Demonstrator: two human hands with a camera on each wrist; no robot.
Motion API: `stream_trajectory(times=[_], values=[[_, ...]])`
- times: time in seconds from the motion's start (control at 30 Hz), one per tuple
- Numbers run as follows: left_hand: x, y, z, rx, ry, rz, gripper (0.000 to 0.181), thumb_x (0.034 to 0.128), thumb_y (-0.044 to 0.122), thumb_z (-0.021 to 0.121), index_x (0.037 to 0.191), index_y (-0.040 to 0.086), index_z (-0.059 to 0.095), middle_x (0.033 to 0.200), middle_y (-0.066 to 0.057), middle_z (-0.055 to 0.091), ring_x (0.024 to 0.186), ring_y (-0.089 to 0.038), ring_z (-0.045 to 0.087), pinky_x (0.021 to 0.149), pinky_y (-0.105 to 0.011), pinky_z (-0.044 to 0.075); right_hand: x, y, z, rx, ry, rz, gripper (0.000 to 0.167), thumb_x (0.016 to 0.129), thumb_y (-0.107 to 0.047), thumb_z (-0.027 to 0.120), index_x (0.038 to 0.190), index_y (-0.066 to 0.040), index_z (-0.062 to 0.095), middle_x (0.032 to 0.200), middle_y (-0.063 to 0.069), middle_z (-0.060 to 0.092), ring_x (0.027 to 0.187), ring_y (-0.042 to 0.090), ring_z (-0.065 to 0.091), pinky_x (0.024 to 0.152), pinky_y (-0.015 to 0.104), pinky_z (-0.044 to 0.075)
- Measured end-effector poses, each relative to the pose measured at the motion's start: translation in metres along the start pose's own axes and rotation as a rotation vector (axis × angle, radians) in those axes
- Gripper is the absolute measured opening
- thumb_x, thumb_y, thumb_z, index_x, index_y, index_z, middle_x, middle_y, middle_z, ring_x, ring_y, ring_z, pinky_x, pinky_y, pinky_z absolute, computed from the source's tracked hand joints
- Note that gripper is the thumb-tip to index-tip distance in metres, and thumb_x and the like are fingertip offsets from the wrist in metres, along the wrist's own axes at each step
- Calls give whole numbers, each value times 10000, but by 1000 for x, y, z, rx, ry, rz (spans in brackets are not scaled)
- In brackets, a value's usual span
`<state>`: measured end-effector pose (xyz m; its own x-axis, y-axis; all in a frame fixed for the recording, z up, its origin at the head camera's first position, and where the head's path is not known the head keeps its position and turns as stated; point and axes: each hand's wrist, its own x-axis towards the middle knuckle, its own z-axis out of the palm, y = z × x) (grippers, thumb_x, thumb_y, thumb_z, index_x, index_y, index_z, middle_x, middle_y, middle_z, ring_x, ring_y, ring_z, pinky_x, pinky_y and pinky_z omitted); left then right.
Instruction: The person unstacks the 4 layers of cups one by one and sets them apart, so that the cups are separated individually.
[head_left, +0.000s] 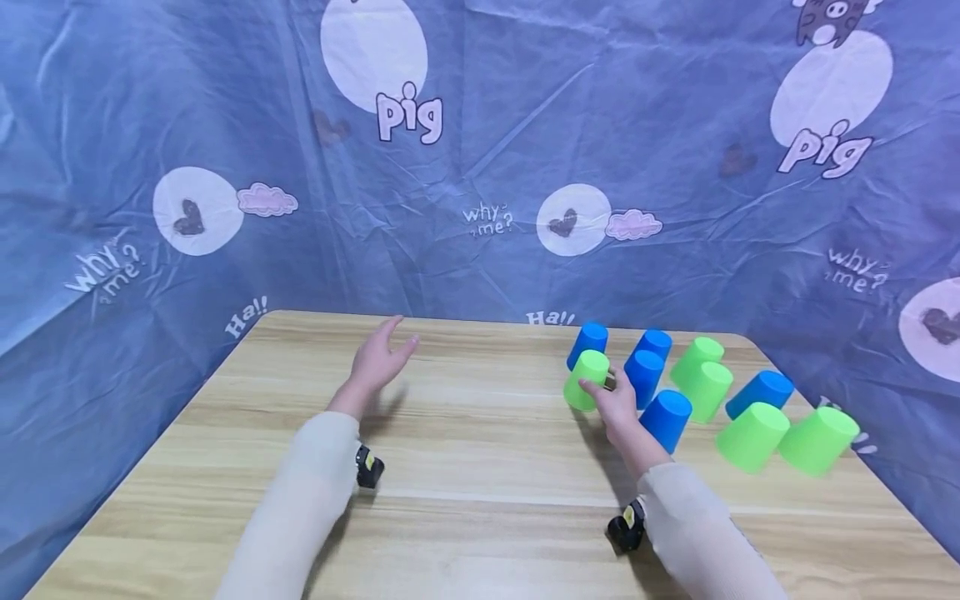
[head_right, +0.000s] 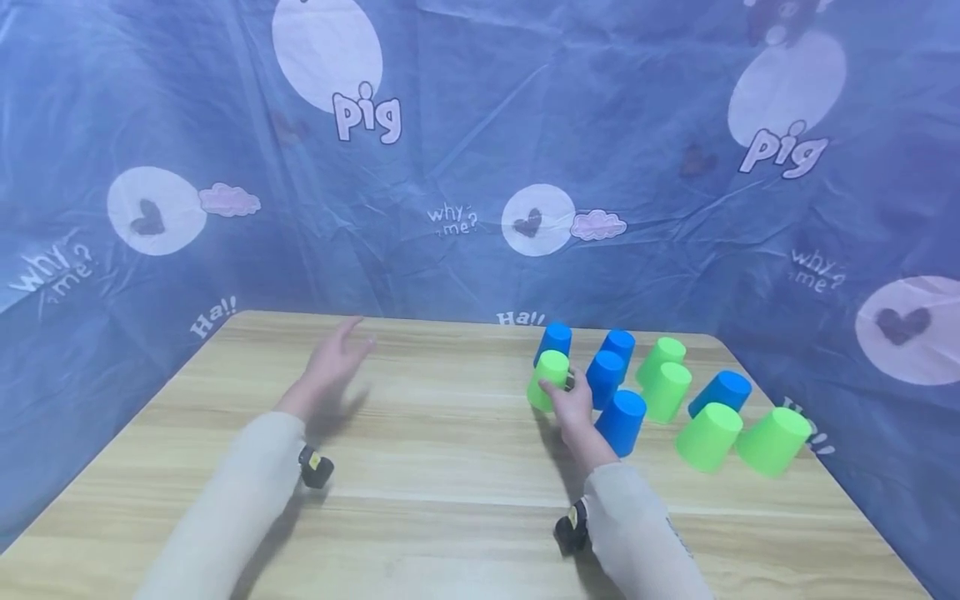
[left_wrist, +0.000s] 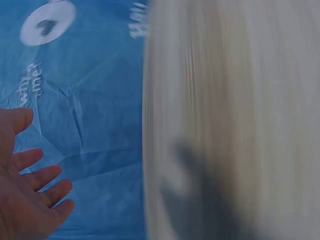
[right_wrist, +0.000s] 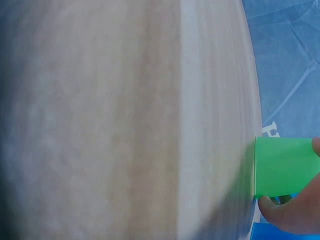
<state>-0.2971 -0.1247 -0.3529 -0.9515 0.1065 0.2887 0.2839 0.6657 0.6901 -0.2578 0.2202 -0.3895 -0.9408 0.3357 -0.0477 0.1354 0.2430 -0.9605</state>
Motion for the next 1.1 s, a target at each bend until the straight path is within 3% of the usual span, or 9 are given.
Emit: stream_trajectory(times=[0.13, 0.33, 0.47, 0.83, 1.1], values=[[7, 4, -18, 235, -4, 82, 587, 861, 346, 476, 1310, 2, 319, 1329, -211, 295, 1201, -361, 258, 973, -487, 210, 4, 1, 1, -12, -3, 0, 602, 818, -145, 579, 1313, -8, 265, 1279, 233, 327, 1161, 361, 304, 928, 487, 301], [15, 13, -36, 397, -37, 86, 704, 845, 470, 438, 1361, 44, 220, 1381, -217, 152, 1247, -376, 106, 980, -550, 42, 3, 1, 4, -12, 6, 3, 586, 819, -120, 572, 1310, -8, 272, 1281, 230, 325, 1163, 357, 304, 929, 484, 302], [16, 16, -43, 461, -77, 77, 782, 817, 581, 374, 1385, 92, 150, 1406, -183, 67, 1266, -339, 5, 967, -556, -44, 0, 1, 6, -14, 18, 3, 570, 818, -113, 569, 1299, -3, 284, 1279, 225, 328, 1163, 352, 301, 933, 484, 295], [16, 18, -52, 581, -212, 27, 907, 747, 719, 258, 1392, 116, 52, 1411, -165, -31, 1252, -340, -97, 917, -553, -164, -2, -3, 8, -25, -3, -8, 608, 810, -179, 596, 1291, 11, 276, 1290, 244, 304, 1169, 365, 290, 931, 506, 284], [10, 14, -49, 622, -220, 33, 959, 711, 762, 218, 1391, 101, 80, 1412, -174, 2, 1256, -350, -68, 916, -535, -183, 1, -5, 6, -85, -38, -18, 707, 812, -211, 592, 1345, -1, 178, 1326, 240, 256, 1197, 370, 248, 954, 495, 255]])
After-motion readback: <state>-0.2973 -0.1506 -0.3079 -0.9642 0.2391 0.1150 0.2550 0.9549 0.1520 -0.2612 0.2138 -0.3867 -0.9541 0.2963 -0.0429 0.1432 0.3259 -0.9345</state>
